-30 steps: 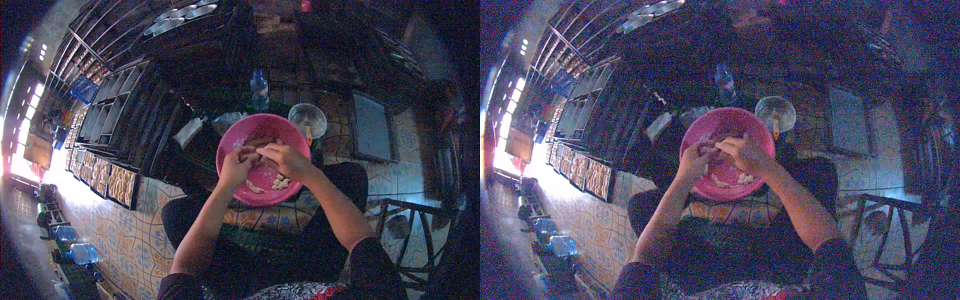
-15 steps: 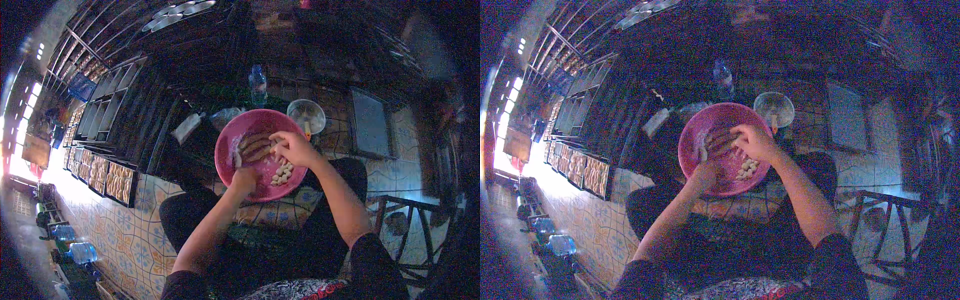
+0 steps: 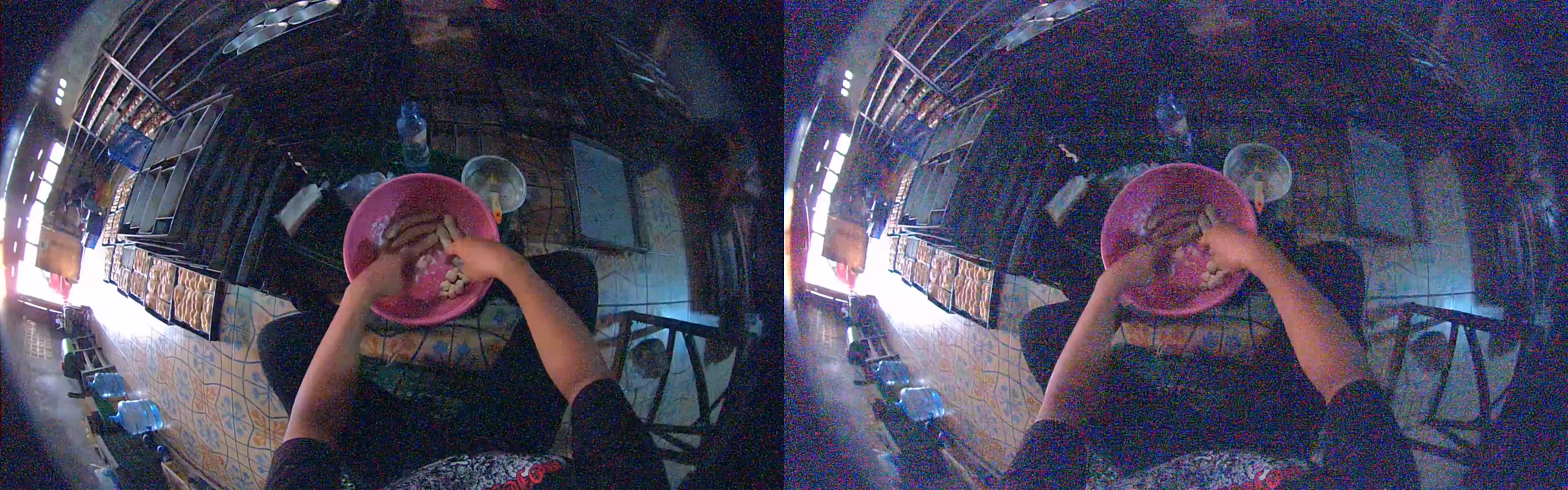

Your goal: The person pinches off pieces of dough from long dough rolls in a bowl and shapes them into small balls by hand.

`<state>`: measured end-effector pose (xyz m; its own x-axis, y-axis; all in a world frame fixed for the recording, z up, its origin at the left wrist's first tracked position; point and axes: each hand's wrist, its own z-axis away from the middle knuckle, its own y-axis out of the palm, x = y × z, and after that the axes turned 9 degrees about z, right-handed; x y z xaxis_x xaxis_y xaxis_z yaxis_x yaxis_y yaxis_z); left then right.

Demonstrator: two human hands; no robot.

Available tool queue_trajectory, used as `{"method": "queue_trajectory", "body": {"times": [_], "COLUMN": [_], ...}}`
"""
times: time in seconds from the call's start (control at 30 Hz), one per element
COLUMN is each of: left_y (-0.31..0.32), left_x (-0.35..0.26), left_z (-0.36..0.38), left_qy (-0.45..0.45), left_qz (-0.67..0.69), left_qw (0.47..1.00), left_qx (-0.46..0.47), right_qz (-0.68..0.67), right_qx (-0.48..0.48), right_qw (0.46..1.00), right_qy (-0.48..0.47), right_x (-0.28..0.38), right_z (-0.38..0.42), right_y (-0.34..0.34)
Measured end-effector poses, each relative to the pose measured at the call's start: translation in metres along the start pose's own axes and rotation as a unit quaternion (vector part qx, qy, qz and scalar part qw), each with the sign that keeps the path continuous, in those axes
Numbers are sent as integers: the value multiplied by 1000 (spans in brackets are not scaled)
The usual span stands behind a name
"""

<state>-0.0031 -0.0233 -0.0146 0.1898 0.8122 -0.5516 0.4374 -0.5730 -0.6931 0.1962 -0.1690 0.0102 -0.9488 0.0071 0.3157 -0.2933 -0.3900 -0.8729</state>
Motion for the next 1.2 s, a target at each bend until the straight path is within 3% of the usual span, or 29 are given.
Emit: {"method": "queue_trajectory", "body": {"times": [0.03,0.07,0.2,0.27,0.3,0.37,0.4,0.47,0.6,0.67,0.7,0.77,0.8,0.87,1.0,1.07,1.1,1.17,1.2], "left_y": [6,11,-16,-23,-24,-28,-27,-23,-34,-39,-36,-23,-18,-5,-1,-24,-20,-3,-5], "left_x": [14,27,7,-5,-7,-9,-3,11,-22,-33,-29,-16,-9,6,9,-17,-8,18,12], "left_z": [2,6,-2,-3,-4,-6,-5,-1,-12,-19,-19,-12,-8,2,4,-12,-8,3,1], "left_qy": [-193,-377,-341,-276,-276,-100,-100,-285,-325,-347,-346,-167,-169,-182,-200,-285,-287,-286,-287], "left_qz": [3,6,91,213,214,120,120,80,153,201,203,157,157,182,217,208,208,135,136], "left_qw": [975,900,913,930,930,980,981,906,903,896,896,968,968,961,951,923,922,945,945], "left_qx": [113,220,202,114,113,119,118,304,236,190,191,102,103,99,95,156,157,82,83], "right_qz": [48,95,11,186,186,274,276,95,181,-90,-90,-64,-65,-185,-128,-132,-134,-96,-97], "right_qx": [-81,-161,-167,-107,-106,-110,-110,-51,-161,-226,-225,-19,-18,-165,-158,-188,-188,-297,-297], "right_qw": [995,981,983,973,973,954,954,988,969,965,966,997,997,969,979,972,971,946,946], "right_qy": [23,45,79,85,84,49,49,108,38,92,94,48,47,-16,-27,-57,-57,-90,-89], "right_x": [5,8,-5,-6,-7,-8,-3,11,-27,-11,-11,-14,-7,11,21,24,27,32,32], "right_z": [1,1,-26,-36,-39,-43,-40,-27,-54,-29,-23,-17,-11,-2,-7,-9,-8,-5,-6], "right_y": [9,16,42,50,54,64,56,33,81,46,31,2,-4,-10,-18,-19,-19,-21,-20]}}
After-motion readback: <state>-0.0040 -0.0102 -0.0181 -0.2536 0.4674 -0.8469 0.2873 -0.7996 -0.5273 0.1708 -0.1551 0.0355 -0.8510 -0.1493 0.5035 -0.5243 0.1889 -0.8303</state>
